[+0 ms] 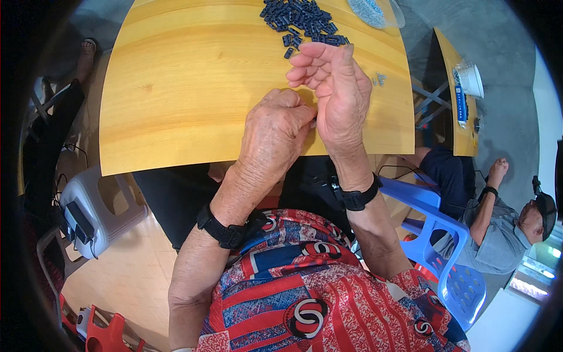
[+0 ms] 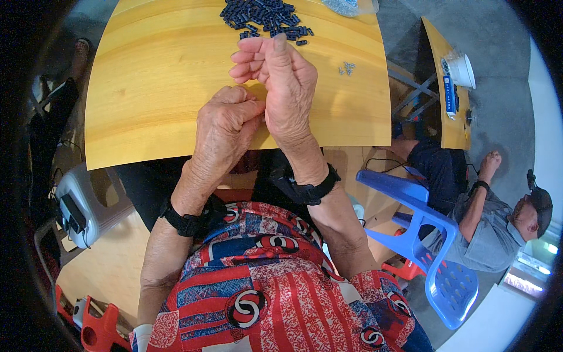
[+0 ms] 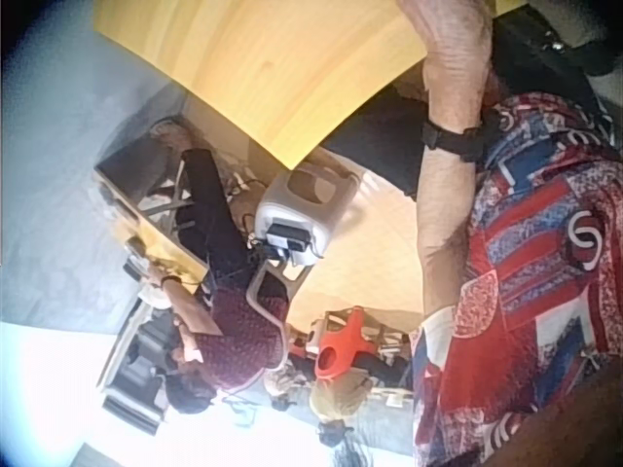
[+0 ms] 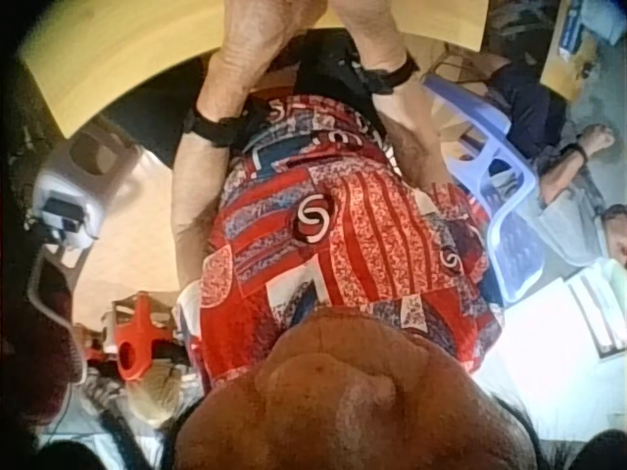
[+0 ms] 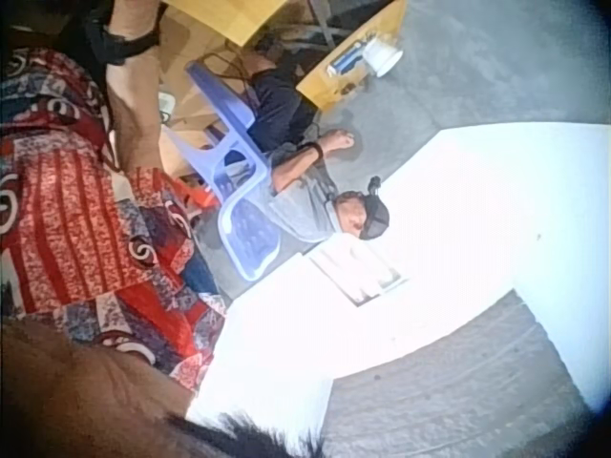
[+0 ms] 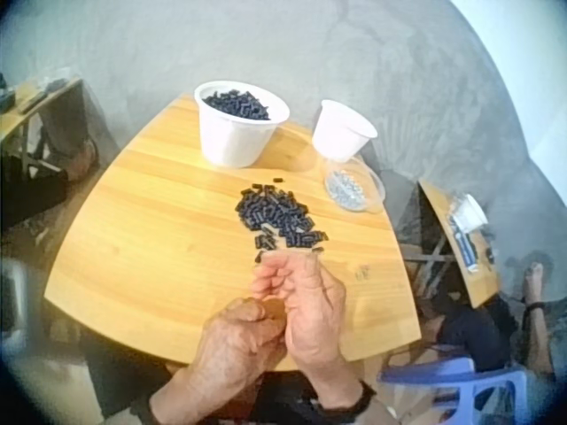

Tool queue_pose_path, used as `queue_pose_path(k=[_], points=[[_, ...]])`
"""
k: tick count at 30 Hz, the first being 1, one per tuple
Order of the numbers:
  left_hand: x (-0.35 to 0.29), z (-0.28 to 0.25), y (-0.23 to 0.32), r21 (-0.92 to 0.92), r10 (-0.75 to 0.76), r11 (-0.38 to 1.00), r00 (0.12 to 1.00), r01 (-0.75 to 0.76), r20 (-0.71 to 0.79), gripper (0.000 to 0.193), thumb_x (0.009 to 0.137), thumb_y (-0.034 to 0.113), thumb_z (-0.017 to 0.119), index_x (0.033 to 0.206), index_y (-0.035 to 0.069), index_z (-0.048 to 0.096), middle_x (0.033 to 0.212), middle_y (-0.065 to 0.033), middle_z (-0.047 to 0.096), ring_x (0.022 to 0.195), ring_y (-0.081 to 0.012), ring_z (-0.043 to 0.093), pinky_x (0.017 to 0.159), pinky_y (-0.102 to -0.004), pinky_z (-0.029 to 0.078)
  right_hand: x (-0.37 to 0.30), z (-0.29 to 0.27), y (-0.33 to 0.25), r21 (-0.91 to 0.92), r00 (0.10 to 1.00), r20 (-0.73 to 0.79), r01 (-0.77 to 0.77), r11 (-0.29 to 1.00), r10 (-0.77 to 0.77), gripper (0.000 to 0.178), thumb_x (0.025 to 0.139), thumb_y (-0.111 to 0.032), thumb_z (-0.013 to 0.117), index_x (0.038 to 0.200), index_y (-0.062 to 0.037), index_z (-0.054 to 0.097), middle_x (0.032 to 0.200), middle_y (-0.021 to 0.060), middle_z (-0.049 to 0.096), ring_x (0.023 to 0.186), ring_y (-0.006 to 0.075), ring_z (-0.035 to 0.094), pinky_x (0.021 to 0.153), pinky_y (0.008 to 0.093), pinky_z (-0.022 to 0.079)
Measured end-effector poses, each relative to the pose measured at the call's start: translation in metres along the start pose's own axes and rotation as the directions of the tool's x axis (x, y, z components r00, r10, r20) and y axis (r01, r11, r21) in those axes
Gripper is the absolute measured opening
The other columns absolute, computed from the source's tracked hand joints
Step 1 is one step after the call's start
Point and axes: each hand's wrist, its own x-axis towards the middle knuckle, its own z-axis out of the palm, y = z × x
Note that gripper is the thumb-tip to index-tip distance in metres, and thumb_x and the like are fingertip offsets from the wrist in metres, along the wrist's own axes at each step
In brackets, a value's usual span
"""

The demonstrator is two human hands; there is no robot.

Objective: The recorder is manually assembling small plastic components, specifically inserting small metal pins or springs into blue plastic housings.

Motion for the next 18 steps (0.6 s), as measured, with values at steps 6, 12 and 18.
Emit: queue_pose_path(k=[6, 12, 18], points=[[-0.007, -0.005, 0.001, 0.053, 0.006, 0.999, 1.000, -0.006, 0.001, 0.019, 0.065, -0.003, 0.066, 0.081, 0.006, 0.069, 0.078, -0.0077, 0.060, 0.077, -0.0273, 0.059, 0.065, -0.0355, 0.049, -0.004, 0.006, 0.003, -0.087, 0.999, 0.038, 0.039, 0.995, -0.035, 0.050, 0.099, -0.041, 0.041, 0.097, 0.0045, 0.063, 0.081, 0.0110, 0.065, 0.070, 0.0148, 0.062, 0.065, 0.0261, 0.050], [-0.008, -0.007, 0.003, 0.071, 0.011, 0.997, 0.998, -0.007, -0.059, 0.015, 0.063, -0.003, 0.066, 0.076, 0.005, 0.067, 0.077, -0.0062, 0.058, 0.074, -0.0268, 0.056, 0.064, -0.0355, 0.047, -0.005, 0.012, 0.002, -0.061, 0.999, 0.028, 0.017, 0.998, -0.015, 0.049, 0.098, -0.041, 0.044, 0.096, 0.0048, 0.063, 0.081, 0.0106, 0.065, 0.070, 0.0148, 0.062, 0.065, 0.0262, 0.051], [-0.011, -0.005, -0.001, 0.088, 0.026, 0.996, 0.996, -0.018, -0.090, 0.010, 0.059, 0.003, 0.067, 0.067, 0.006, 0.063, 0.076, -0.0040, 0.053, 0.077, -0.0246, 0.050, 0.066, -0.0351, 0.044, -0.006, 0.018, 0.003, -0.117, 0.999, 0.043, -0.010, 0.993, 0.015, 0.049, 0.098, -0.041, 0.045, 0.096, 0.0049, 0.063, 0.082, 0.0105, 0.065, 0.071, 0.0146, 0.061, 0.066, 0.0263, 0.051]])
